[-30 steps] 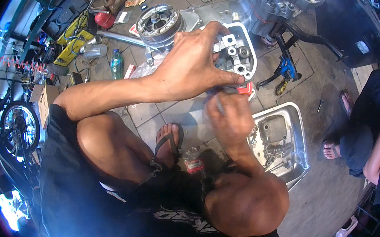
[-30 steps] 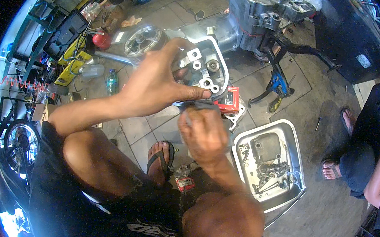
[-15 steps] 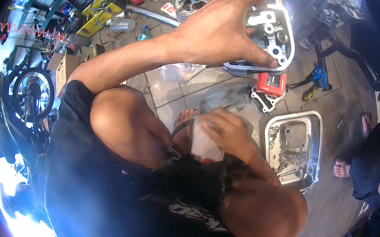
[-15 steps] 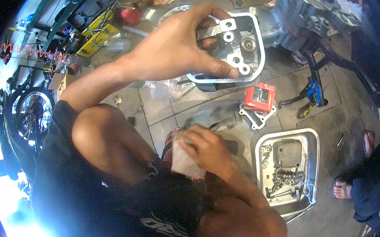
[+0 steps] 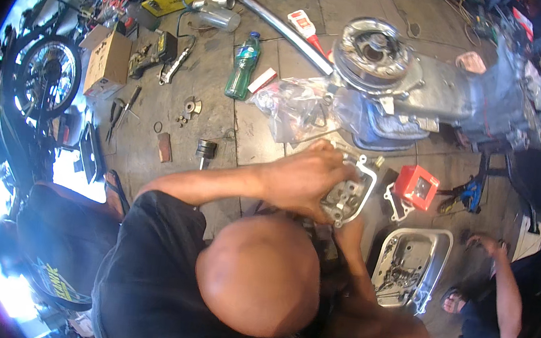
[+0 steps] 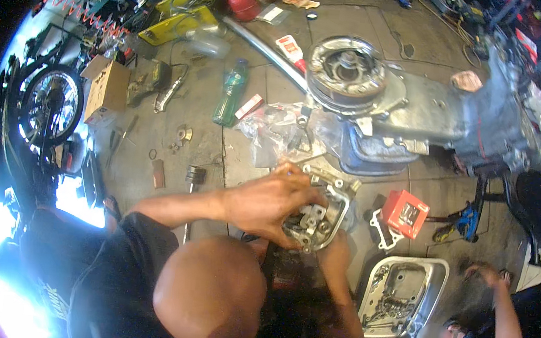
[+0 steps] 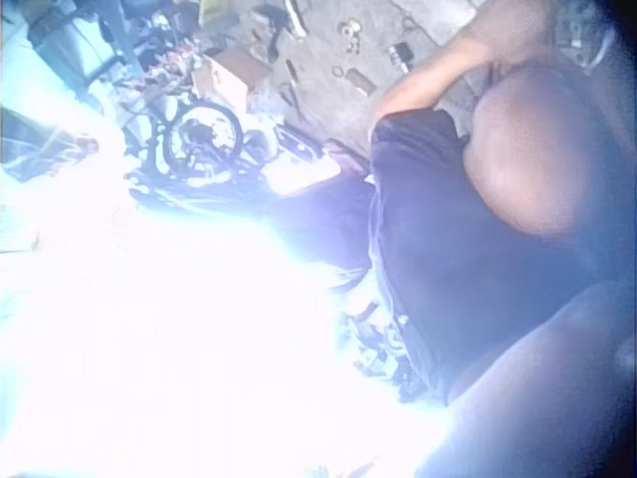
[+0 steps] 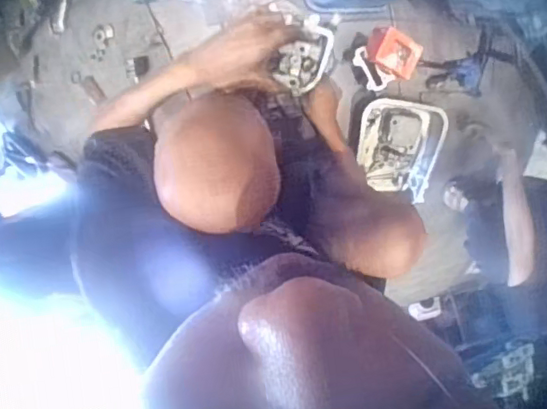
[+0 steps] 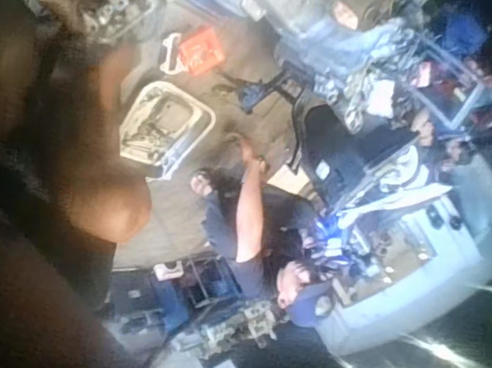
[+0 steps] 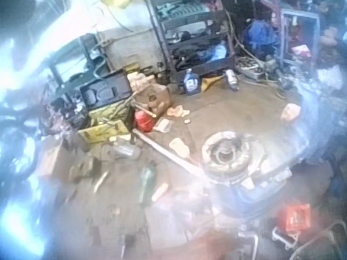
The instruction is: The person sits on the floor and assembles a metal cylinder head by placing small components and a camshaft into the housing, wipes the exterior with a cloth, and uses a metal rod to move parts in a tray.
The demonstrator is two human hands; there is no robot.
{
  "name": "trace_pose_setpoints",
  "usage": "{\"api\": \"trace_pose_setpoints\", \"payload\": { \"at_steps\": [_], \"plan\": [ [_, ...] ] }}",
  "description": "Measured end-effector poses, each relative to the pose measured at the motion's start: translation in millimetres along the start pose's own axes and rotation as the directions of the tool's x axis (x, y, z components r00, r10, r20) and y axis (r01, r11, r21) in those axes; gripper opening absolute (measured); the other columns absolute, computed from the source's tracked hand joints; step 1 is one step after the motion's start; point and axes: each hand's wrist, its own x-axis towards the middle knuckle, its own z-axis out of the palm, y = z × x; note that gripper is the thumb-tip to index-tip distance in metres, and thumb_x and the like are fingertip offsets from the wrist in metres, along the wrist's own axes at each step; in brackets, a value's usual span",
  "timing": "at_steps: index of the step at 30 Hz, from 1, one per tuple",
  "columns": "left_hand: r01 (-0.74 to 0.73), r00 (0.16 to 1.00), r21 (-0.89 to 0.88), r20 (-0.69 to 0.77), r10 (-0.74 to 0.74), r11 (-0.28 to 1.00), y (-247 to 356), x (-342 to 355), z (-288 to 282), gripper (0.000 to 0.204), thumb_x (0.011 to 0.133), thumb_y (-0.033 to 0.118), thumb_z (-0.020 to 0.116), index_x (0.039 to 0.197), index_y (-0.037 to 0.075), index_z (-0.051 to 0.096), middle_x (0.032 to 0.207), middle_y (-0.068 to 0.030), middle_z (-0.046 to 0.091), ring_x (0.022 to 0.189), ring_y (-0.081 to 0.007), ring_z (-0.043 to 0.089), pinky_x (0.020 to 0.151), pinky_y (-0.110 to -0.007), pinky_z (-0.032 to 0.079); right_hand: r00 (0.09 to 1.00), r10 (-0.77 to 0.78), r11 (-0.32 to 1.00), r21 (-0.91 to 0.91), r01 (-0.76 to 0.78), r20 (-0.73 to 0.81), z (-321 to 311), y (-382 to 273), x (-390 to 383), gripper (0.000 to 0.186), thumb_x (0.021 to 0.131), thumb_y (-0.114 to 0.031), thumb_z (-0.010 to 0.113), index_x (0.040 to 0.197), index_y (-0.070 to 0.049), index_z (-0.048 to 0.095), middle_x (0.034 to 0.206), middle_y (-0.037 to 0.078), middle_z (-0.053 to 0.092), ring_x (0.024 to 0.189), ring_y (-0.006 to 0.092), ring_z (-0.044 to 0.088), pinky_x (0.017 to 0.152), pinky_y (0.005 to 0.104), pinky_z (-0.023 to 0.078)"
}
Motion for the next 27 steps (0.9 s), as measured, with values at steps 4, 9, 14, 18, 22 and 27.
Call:
{"api": "trace_pose_setpoints", "payload": {
  "at_steps": [4, 9, 14, 18, 22, 27],
  "plan": [
    [0.053, 0.997, -0.058, 0.05, -0.05, 0.997, -21, -27, 14, 0.074, 0.067, 0.034, 0.087, 0.125, 0.0, 0.054, 0.099, -0.0168, 0.064, 0.106, -0.0338, 0.059, 0.104, -0.045, 0.035, 0.993, -0.028, 0.971, 0.238, 0.0, 0.116, -13, -22, 18, 0.04, 0.082, -0.014, 0.07, 0.12, -0.002, 0.064, 0.111, 0.021, 0.068, 0.108, 0.0397, 0.063, 0.092, 0.0452, 0.048],
    [-0.038, 0.99, -0.012, 0.132, 0.039, 0.999, -58, -12, 34, 0.079, 0.066, 0.035, 0.086, 0.128, 0.0, 0.051, 0.1, -0.0172, 0.063, 0.112, -0.0345, 0.056, 0.105, -0.047, 0.034, 0.995, -0.088, 0.995, -0.044, 0.086, -0.051, -42, -50, 23, 0.038, 0.086, -0.007, 0.067, 0.123, -0.005, 0.062, 0.12, 0.016, 0.067, 0.109, 0.0322, 0.064, 0.096, 0.0418, 0.049],
    [0.034, 0.966, 0.07, 0.252, -0.051, 0.997, -90, -10, 73, 0.078, 0.067, 0.036, 0.085, 0.128, 0.0, 0.051, 0.103, -0.0176, 0.063, 0.116, -0.0356, 0.055, 0.108, -0.049, 0.034, 0.971, 0.236, 0.918, 0.336, -0.21, -0.04, -38, -24, 12, 0.025, 0.098, -0.01, 0.059, 0.121, 0.001, 0.063, 0.114, 0.014, 0.067, 0.11, 0.0219, 0.062, 0.097, 0.0361, 0.048],
    [0.065, 0.977, -0.01, 0.204, -0.062, 0.998, -111, -10, 104, 0.078, 0.065, 0.037, 0.085, 0.126, -0.001, 0.053, 0.101, -0.0213, 0.066, 0.116, -0.0368, 0.057, 0.109, -0.051, 0.032, 0.979, 0.201, 0.949, 0.242, -0.2, 0.02, -34, 2, -5, 0.024, 0.097, -0.006, 0.059, 0.12, 0.001, 0.063, 0.111, 0.012, 0.067, 0.104, 0.0182, 0.063, 0.092, 0.0325, 0.05],
    [0.1, 0.987, -0.041, 0.134, -0.094, 0.994, -126, -15, 110, 0.085, 0.069, 0.042, 0.083, 0.136, 0.001, 0.05, 0.112, -0.0209, 0.065, 0.122, -0.0383, 0.055, 0.109, -0.055, 0.031, 0.966, 0.248, 0.923, 0.284, -0.26, 0.079, -37, -7, -5, 0.024, 0.098, -0.002, 0.058, 0.122, 0.001, 0.06, 0.106, 0.006, 0.064, 0.098, 0.0128, 0.06, 0.089, 0.0269, 0.049],
    [0.039, 0.997, 0.006, -0.06, -0.039, 0.999, -124, -15, 108, 0.072, 0.08, 0.048, 0.078, 0.135, 0.007, 0.055, 0.125, -0.0168, 0.056, 0.125, -0.0357, 0.05, 0.11, -0.055, 0.031, 0.944, 0.325, 0.854, 0.41, -0.319, 0.057, -45, -37, 5, 0.025, 0.098, -0.007, 0.061, 0.121, 0.001, 0.063, 0.107, 0.011, 0.071, 0.095, 0.0178, 0.067, 0.085, 0.0318, 0.054]
  ]
}}
